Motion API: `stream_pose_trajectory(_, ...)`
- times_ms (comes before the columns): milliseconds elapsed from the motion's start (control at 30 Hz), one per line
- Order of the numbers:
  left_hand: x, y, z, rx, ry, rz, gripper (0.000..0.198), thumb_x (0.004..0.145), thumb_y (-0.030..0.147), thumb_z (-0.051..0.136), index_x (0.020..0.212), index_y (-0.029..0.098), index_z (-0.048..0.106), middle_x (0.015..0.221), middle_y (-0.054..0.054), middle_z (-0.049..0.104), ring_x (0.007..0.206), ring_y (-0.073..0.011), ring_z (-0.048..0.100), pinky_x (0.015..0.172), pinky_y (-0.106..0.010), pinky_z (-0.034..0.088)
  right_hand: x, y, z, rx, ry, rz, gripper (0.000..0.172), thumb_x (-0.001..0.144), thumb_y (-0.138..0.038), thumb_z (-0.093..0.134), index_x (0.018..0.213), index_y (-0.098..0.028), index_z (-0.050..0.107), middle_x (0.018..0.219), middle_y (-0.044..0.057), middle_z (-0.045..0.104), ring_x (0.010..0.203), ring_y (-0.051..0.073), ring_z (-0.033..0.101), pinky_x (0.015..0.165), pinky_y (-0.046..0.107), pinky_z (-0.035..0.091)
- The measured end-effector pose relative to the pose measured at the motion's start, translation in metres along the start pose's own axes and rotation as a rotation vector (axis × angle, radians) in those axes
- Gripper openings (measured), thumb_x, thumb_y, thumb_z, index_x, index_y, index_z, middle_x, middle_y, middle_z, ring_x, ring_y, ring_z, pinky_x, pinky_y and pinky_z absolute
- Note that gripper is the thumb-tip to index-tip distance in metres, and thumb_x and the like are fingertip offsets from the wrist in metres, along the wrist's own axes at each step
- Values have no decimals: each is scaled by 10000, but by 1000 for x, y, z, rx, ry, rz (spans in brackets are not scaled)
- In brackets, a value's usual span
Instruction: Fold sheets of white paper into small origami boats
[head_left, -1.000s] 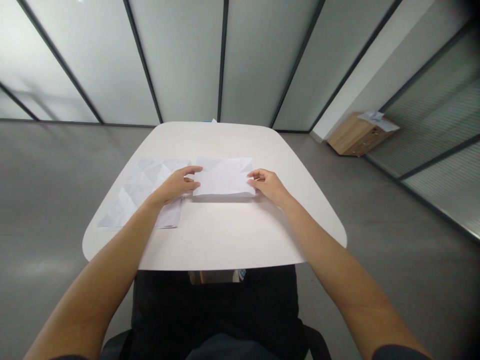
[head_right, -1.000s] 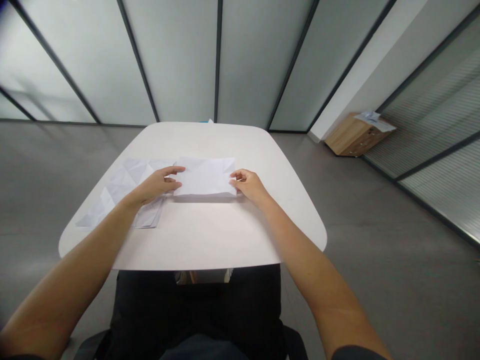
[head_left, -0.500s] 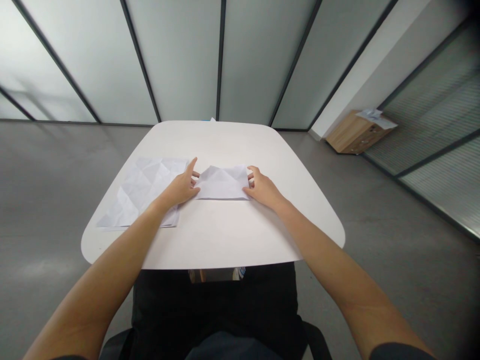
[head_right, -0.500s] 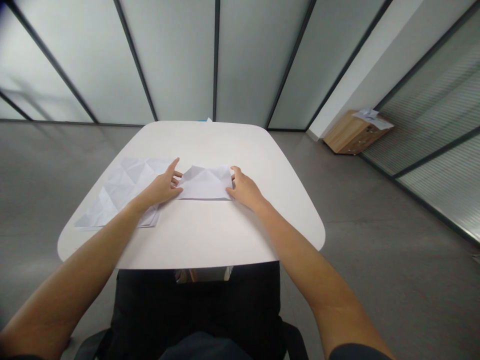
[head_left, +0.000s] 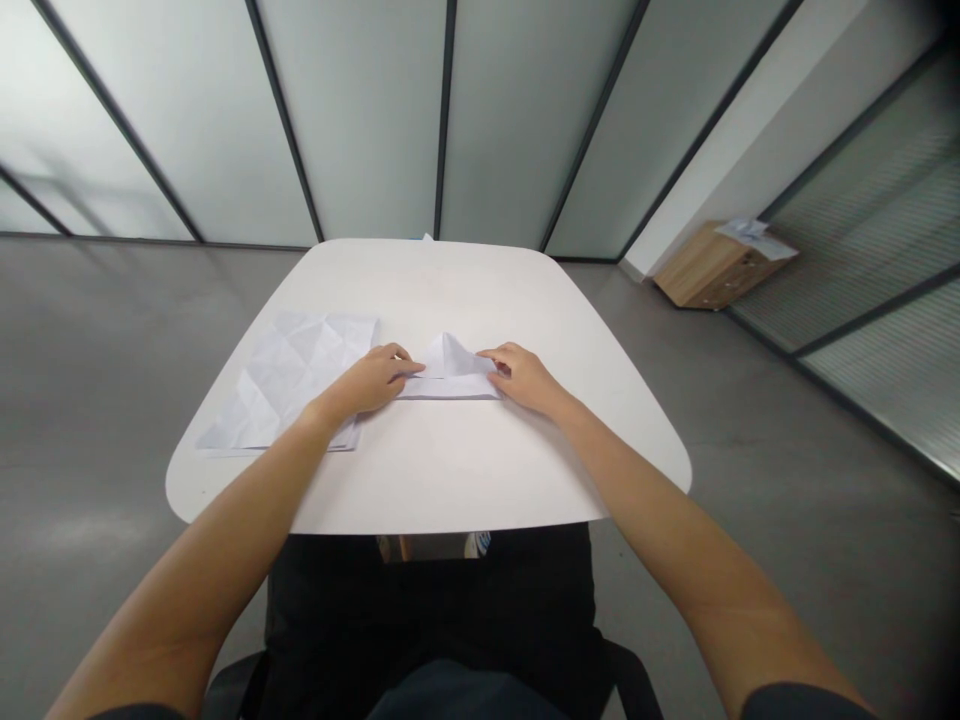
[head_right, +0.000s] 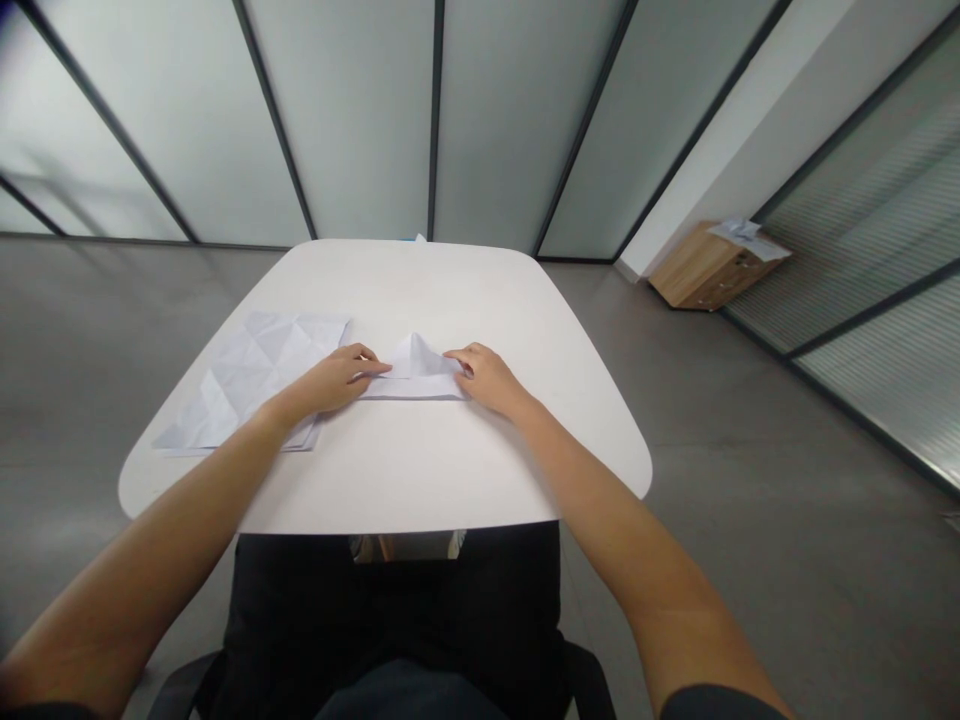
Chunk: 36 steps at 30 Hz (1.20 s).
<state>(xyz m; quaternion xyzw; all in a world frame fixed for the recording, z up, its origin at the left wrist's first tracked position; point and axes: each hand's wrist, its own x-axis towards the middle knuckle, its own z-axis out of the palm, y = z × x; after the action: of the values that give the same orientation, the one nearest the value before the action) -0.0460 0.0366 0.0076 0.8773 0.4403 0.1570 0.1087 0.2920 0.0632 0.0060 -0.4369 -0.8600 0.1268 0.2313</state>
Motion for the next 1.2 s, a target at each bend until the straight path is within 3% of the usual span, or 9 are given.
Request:
stream_pose_trajectory(167,3,5,2,57,12,64,444,1073,437,427,1320,215,721,1444,-114,631,1347,-289,560,1197,-475,390,0,5,8,-44,-29,-195,544,897,-66,549,1411,-188,677,1473,132,653,1332,309,616,1176,523,454)
stream_pose_trajectory(367,5,10,10,57,1,43,549,1080,436,397,1529,142,513,1479,-147,629,1467,-306,482,1224,-480,370,1,9,16,-37,-92,-252,700,854,28,466,1501,-203,600,1541,93,606,1436,287,557,1232,550,420)
stream_pose_trajectory(533,4,11,12,48,17,40,528,1052,404,439,1511,153,507,1423,-136,664,1402,-294,541,1192,-471,396,2,8,16,-33,-156,-225,719,846,31,460,1506,-224,588,1577,73,571,1512,279,475,1265,562,380)
stream_pose_trajectory(700,6,18,8,69,29,28,454,988,379,532,1397,186,582,1369,-117,686,1322,-310,585,1117,-484,440,5,-8,14,-42,-238,-161,516,939,-119,521,1441,-176,626,1664,120,453,1596,331,321,1298,608,280)
stream_pose_trajectory(800,9,22,2,70,12,26,334,984,419,551,1206,199,668,1337,-115,691,1265,-314,609,1096,-489,447,6,-21,10,-3,-267,-134,469,1028,-307,522,1480,-201,585,1624,119,511,1617,334,263,1304,640,216)
stream_pose_trajectory(900,9,20,-4,-10,-38,62,340,1054,412,434,1111,211,704,1280,-94,709,1231,-269,620,1111,-445,439,6,-30,6,4,-289,-133,424,1078,-386,443,1411,-225,650,1588,104,557,1601,328,306,1306,648,168)
stream_pose_trajectory(1000,6,13,-9,-98,-109,120,442,1097,329,294,1136,246,726,1327,-61,694,1271,-222,591,1144,-398,413,6,-29,5,21,-301,-117,431,1106,-381,365,1276,-251,739,1550,73,601,1555,311,400,1297,630,196)
stream_pose_trajectory(1200,1,6,-12,-119,-151,78,362,1062,387,413,1176,287,742,1391,-37,679,1306,-246,587,1176,-450,395,8,-15,6,64,-313,-157,321,1028,-172,504,1188,-285,758,1491,37,656,1525,291,453,1248,618,320)
